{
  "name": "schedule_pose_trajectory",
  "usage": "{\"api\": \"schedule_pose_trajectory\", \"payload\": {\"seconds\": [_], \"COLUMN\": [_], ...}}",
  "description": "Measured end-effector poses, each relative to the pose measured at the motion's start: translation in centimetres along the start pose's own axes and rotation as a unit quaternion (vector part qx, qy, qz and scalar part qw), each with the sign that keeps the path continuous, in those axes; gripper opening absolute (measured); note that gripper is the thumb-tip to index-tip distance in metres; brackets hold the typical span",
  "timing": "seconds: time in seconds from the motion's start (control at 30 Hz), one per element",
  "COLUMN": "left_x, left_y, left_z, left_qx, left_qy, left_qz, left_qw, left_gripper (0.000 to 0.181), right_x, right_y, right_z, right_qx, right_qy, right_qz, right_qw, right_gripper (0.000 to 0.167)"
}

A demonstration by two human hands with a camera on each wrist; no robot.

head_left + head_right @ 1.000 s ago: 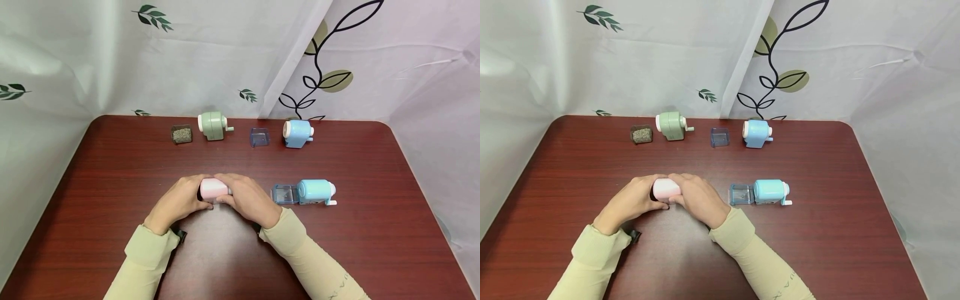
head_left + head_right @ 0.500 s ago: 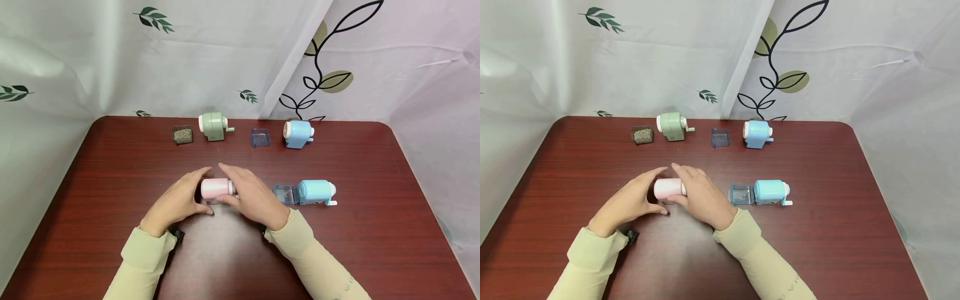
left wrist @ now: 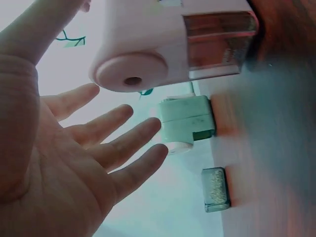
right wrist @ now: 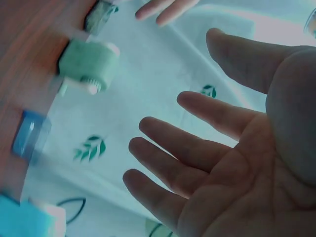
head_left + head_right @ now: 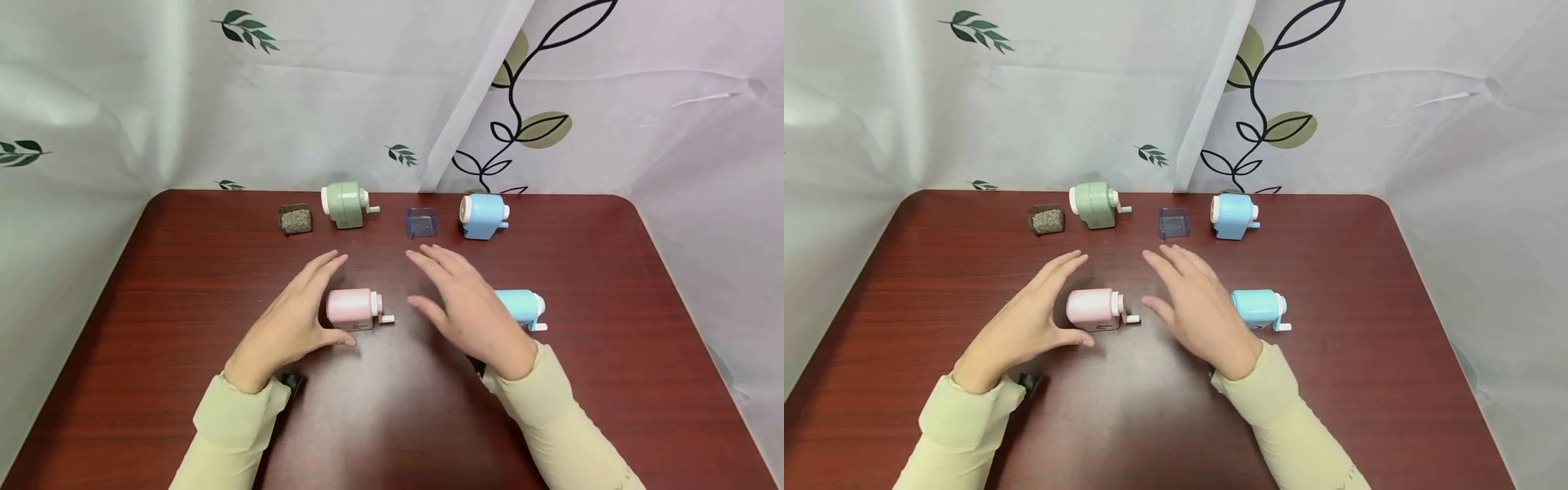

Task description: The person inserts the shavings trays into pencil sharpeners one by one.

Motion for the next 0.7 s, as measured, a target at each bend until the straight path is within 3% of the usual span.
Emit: {"api": "schedule_pose_trajectory", "payload": {"seconds": [0.27,0.43,0.7], "left_x": [0.5,1.1,2.4], "left_y": [0.9,1.7,2.3], "left_z": [1.5,3.6,7.3], "left_qx": [0.006,0.001,0.016], "left_qy": [-0.001,-0.014,-0.048], "left_qz": [0.009,0.023,0.052], "left_qw": [0.9999,0.9996,0.9973], "left_gripper": [0.122,0.122,0.121], "right_x": [-2.2,-3.5,-5.1], "right_y": [3.4,5.1,6.8], "right_z": [2.4,3.9,5.8], "right_qx": [-0.023,-0.024,-0.019], "right_qy": [-0.038,-0.052,-0.092], "right_qz": [0.019,0.037,0.030], "right_qw": [0.9988,0.9977,0.9951], "right_gripper": [0.067,0.066,0.069]}}
Point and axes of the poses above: each hand's wrist, its own x-axis towards the middle knuckle, its own y-axis out of the back of the hand, z = x × y, the point moved 6 cm from there along x, towards the middle knuckle, and after that the axes turned 15 degrees about x, right-handed, at the moved point
